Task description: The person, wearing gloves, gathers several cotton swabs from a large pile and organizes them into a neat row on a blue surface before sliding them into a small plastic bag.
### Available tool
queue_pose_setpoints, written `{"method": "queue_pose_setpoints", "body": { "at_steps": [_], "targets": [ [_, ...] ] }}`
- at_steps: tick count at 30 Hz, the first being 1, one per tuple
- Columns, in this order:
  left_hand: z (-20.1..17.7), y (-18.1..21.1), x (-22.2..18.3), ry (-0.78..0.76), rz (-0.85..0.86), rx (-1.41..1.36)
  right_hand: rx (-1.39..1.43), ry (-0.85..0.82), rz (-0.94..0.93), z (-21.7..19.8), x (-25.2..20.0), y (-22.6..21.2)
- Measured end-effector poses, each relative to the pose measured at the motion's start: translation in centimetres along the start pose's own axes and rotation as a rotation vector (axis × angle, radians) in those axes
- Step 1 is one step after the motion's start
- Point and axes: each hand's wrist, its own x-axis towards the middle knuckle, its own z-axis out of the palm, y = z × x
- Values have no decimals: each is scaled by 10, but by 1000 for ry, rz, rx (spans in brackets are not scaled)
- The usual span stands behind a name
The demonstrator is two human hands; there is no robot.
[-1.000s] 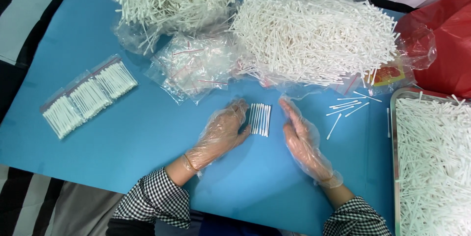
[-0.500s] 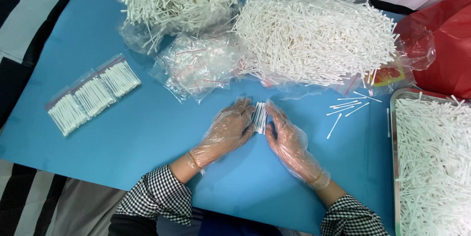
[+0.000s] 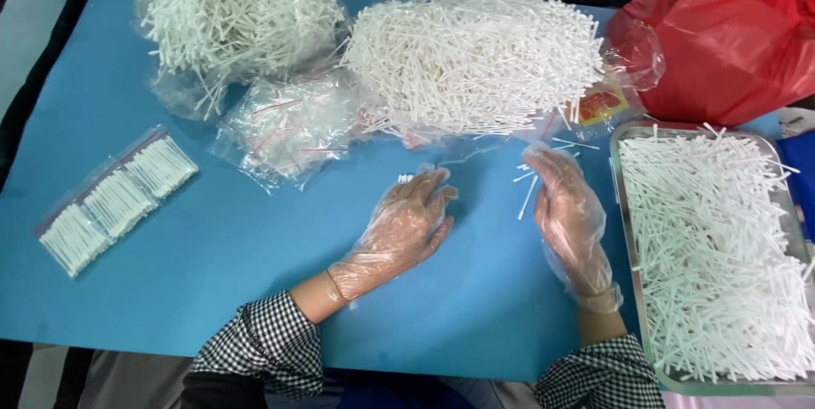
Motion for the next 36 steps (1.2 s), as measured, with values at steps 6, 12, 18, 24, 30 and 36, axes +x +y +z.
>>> {"method": "queue_pose_setpoints", "body": {
  "at_steps": [6,12,18,24,30,36],
  "targets": [
    [70,61,48,-71,10,-18,-481,51,33,67,-56,103],
    [270,34,77,136,215,344,-339,-205,312,66,-48,89],
    [176,64,75,143,51,323,-329,-408,553,75,-67,102],
    [165,47,52,26,-64,185,-373,-425,516,41,-51,49],
    [145,41,45,-65,-46,155,-327,-429,468,47,-45,32],
    [91,38,59,-233,-282,-662,-283,-432,435,45,-51,15]
  ]
}}
